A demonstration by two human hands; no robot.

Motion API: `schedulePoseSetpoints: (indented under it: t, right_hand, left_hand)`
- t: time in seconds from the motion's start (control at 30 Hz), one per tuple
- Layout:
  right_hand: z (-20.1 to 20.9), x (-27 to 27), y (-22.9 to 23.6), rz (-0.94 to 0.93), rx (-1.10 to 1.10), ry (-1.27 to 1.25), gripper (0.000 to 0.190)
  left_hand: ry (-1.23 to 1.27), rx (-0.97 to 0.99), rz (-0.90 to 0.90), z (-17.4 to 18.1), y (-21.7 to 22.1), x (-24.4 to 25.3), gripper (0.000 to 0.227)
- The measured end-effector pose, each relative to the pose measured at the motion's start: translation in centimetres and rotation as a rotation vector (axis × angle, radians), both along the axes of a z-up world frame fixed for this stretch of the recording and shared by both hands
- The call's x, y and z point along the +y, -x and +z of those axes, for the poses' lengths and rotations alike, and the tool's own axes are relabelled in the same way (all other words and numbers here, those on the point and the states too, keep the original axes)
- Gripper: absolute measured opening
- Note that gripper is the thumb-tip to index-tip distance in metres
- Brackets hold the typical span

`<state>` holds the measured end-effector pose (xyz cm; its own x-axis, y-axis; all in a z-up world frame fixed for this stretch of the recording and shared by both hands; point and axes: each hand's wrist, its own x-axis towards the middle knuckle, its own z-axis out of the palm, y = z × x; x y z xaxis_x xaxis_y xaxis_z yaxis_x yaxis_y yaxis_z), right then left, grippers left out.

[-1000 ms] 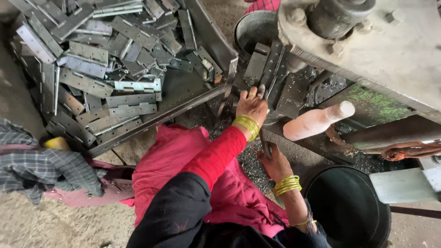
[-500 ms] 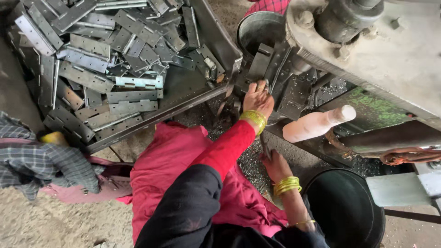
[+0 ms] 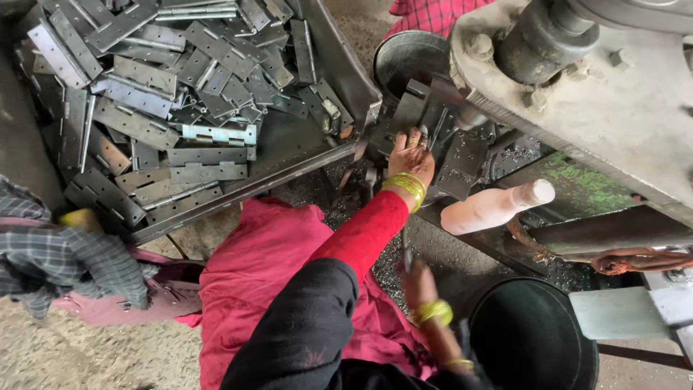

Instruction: The person repeatedly picks metal hinge pieces from a bin, places them into a press machine, and operates the press to process each piece. The person handles the pieces one at a time and returns them to the bin after pressing.

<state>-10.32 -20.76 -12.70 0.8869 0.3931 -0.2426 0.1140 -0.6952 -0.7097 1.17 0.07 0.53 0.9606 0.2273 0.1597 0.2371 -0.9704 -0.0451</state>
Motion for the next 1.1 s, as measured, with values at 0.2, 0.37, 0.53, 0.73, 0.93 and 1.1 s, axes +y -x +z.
schedulePoseSetpoints:
  t: [0.2, 0.37, 0.53, 0.73, 0.93, 1.1]
  right_hand:
    - [-3.2, -1.3, 1.2, -0.042, -0.041, 0.062, 0.046]
    - [-5.2, -1.2, 0.3, -0.014, -0.071, 0.039, 0.042]
    - [-4.3, 1.3, 1.9, -0.078, -0.073, 0.064, 0.043]
    - [-3.0, -2.2, -1.0, 0.061, -0.037, 0.063, 0.035]
    - [-8.9, 0.7, 1.5, -0.045, -0.186, 0.015, 0.036]
    - [-2.5, -0.9, 0.5, -0.018, -0.165, 0.242, 0.041]
  left_hand:
    - [0.066, 0.151, -0.015, 0.2, 1.2, -0.7, 0.041]
    - [0.032, 0.120, -0.042, 0.7, 1.1, 0.0, 0.045]
    - [0.053, 0.068, -0.004, -1.9, -0.8, 1.1, 0.053]
    - [0.049, 0.224, -0.020, -2.5, -4.3, 1.3, 0.056]
    - [-0.043, 0.230, 0.022, 0.5, -5.1, 2.3, 0.061]
    - [0.011, 0.227, -0.062, 1.8, -2.5, 1.6, 0.053]
